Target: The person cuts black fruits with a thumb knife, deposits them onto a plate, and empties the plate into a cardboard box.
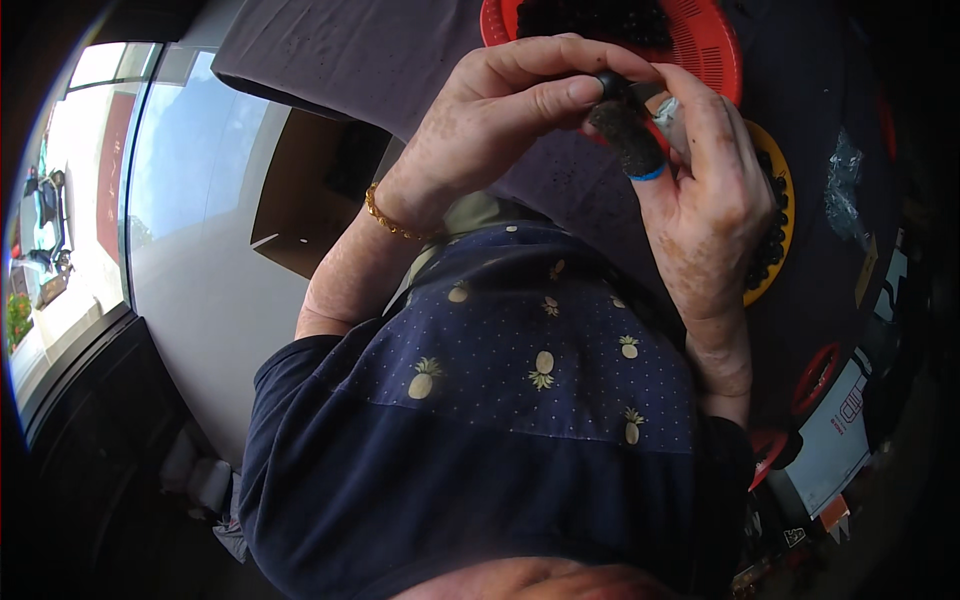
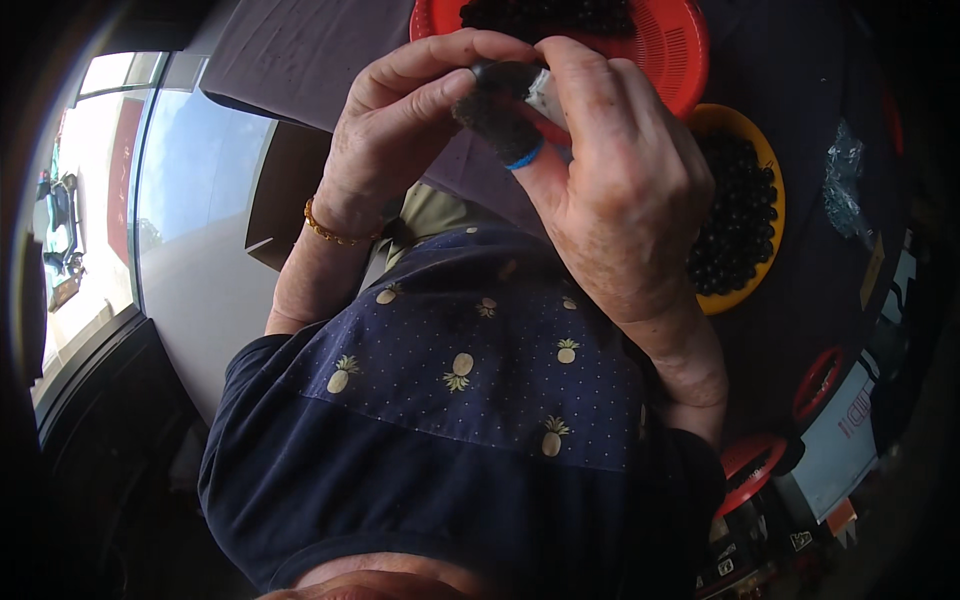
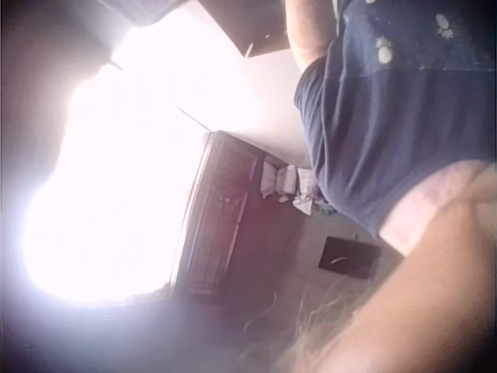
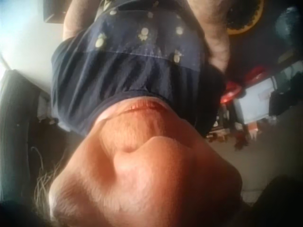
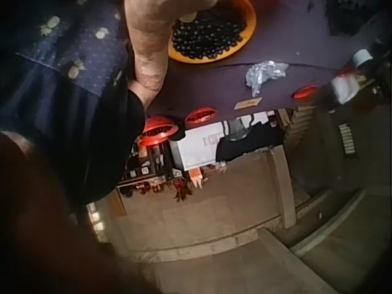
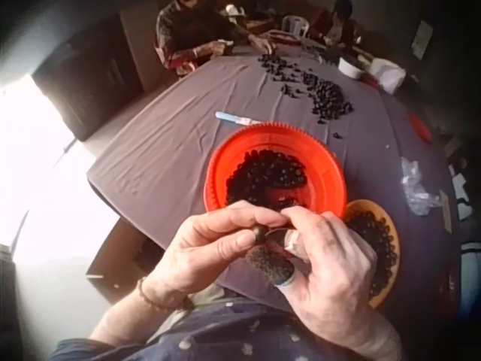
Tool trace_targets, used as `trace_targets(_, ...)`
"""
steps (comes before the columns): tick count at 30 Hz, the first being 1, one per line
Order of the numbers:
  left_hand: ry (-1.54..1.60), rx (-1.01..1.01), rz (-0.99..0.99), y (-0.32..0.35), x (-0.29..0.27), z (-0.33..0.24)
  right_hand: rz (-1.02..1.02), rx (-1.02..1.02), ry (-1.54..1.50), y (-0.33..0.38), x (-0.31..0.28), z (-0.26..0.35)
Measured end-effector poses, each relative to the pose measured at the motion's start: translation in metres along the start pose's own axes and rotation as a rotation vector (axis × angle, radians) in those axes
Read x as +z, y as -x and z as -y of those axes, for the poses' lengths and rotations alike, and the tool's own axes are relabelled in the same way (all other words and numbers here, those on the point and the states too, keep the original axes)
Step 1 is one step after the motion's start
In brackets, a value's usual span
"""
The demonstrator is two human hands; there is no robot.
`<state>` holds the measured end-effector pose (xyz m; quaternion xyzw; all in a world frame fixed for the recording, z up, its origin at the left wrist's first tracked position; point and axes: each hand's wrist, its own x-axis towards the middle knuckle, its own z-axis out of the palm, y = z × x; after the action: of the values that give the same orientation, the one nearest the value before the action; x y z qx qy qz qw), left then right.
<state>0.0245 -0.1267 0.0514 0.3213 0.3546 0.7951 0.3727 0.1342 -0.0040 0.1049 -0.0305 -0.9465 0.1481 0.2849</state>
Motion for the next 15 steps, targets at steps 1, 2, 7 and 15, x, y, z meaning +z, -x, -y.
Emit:
trace_targets(1, 0.002, 0.000, -0.001, 0.000, 0.000, 0.000, 0.002, -0.001, 0.000, -0.002, 0.000, 0.001)
trace_targets(2, 0.017, -0.013, -0.020, 0.002, 0.000, 0.001, 0.021, -0.001, 0.002, -0.003, 0.000, 0.002)
trace_targets(7, 0.120, -0.036, -0.036, 0.004, -0.004, 0.005, 0.050, 0.004, -0.025, -0.005, 0.004, 0.001)
trace_targets(15, 0.237, -0.047, -0.012, 0.004, -0.006, 0.013, 0.043, -0.021, -0.005, -0.005, 0.007, -0.003)
